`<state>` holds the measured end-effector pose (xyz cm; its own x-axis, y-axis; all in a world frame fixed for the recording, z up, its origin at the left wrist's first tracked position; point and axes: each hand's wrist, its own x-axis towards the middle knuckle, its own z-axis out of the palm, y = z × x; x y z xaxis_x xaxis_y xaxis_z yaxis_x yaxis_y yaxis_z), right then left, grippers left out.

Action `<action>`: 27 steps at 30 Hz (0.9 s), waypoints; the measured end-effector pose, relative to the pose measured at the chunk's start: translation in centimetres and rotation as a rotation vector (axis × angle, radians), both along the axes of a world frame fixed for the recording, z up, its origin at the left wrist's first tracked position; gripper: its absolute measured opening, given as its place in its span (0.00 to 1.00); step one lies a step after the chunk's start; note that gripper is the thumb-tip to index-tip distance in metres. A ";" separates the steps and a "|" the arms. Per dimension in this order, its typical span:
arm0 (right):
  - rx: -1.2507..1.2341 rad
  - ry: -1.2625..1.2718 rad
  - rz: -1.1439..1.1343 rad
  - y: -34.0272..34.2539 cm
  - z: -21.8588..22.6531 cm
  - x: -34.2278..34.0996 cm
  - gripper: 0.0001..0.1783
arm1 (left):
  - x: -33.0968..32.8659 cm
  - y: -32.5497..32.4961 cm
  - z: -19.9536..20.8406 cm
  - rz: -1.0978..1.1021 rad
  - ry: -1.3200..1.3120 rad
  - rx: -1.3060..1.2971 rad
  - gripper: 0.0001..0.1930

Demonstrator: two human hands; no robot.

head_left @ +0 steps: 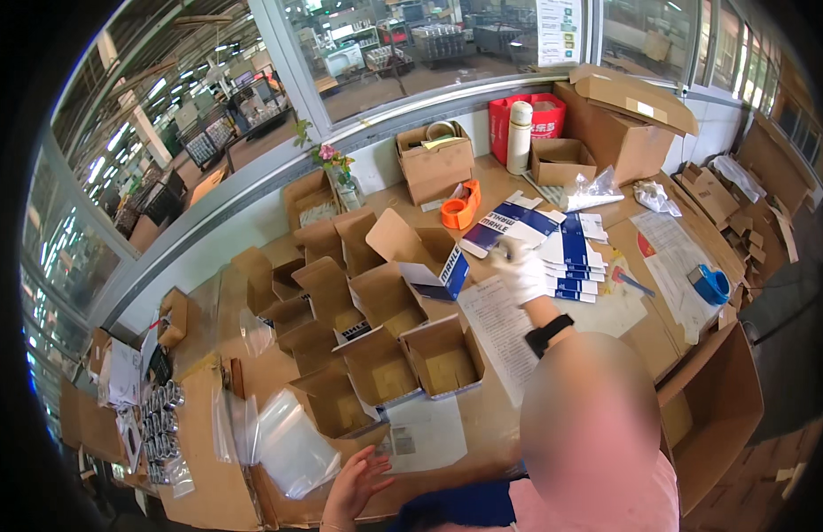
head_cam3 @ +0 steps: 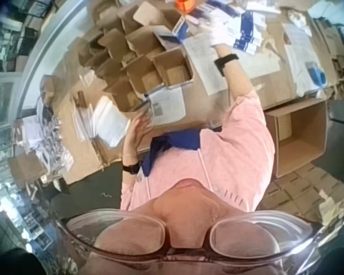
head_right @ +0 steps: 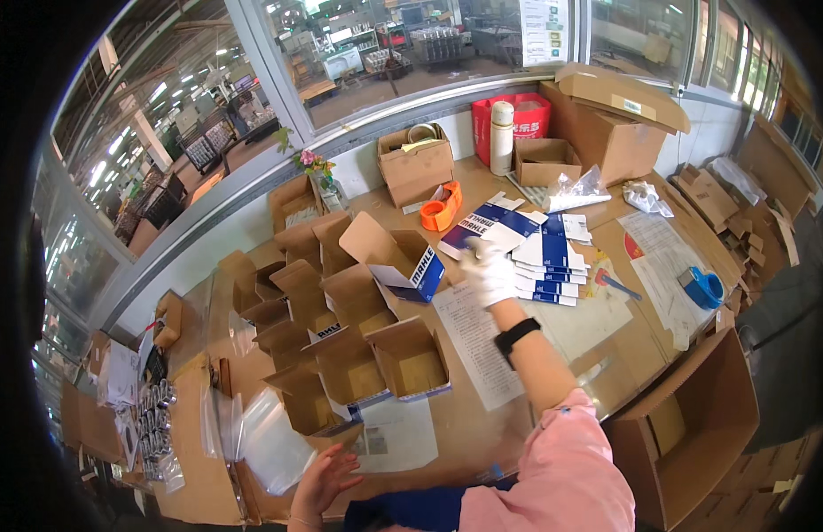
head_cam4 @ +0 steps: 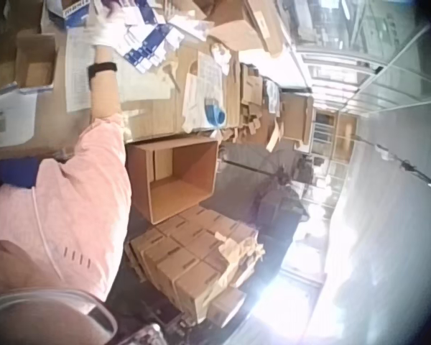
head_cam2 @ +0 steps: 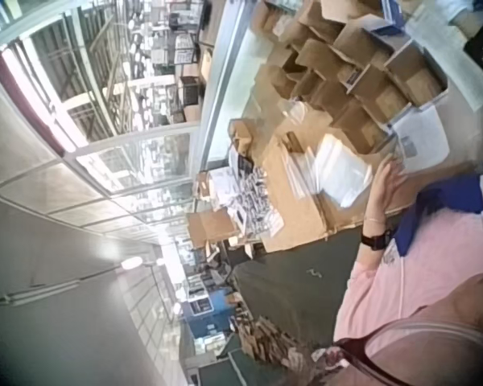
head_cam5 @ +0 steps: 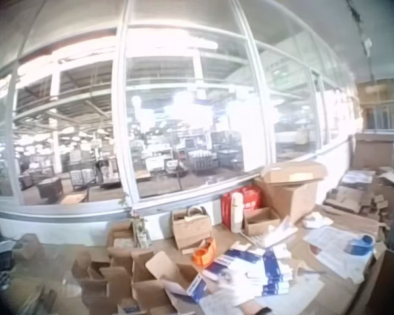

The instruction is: Seal cardboard boxes using a tape dispenser and prepare small boxes for shipping.

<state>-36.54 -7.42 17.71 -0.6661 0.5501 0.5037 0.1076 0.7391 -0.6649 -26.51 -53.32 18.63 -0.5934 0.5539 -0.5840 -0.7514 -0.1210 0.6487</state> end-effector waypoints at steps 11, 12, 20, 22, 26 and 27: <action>0.182 -0.656 -0.291 6.3 -2.7 -3.8 0.44 | 0.8 0.6 -0.8 0.092 0.017 -0.138 0.24; 0.253 -0.652 -0.346 7.8 -4.6 -4.4 0.32 | 0.6 1.1 -0.9 0.085 0.016 -0.127 0.24; -0.016 -0.098 -0.224 11.4 -2.8 -0.2 0.14 | 0.2 2.3 0.3 0.102 0.009 -0.085 0.22; -0.063 0.259 -0.035 12.4 -2.9 3.4 0.17 | -0.2 2.9 0.6 0.013 0.057 -0.092 0.21; -0.469 0.443 0.048 5.1 5.1 12.6 0.20 | -1.3 4.8 1.6 -0.113 0.158 -0.001 0.21; -0.502 0.401 0.096 4.1 5.7 14.5 0.19 | -2.0 5.8 2.2 -0.173 0.166 0.032 0.22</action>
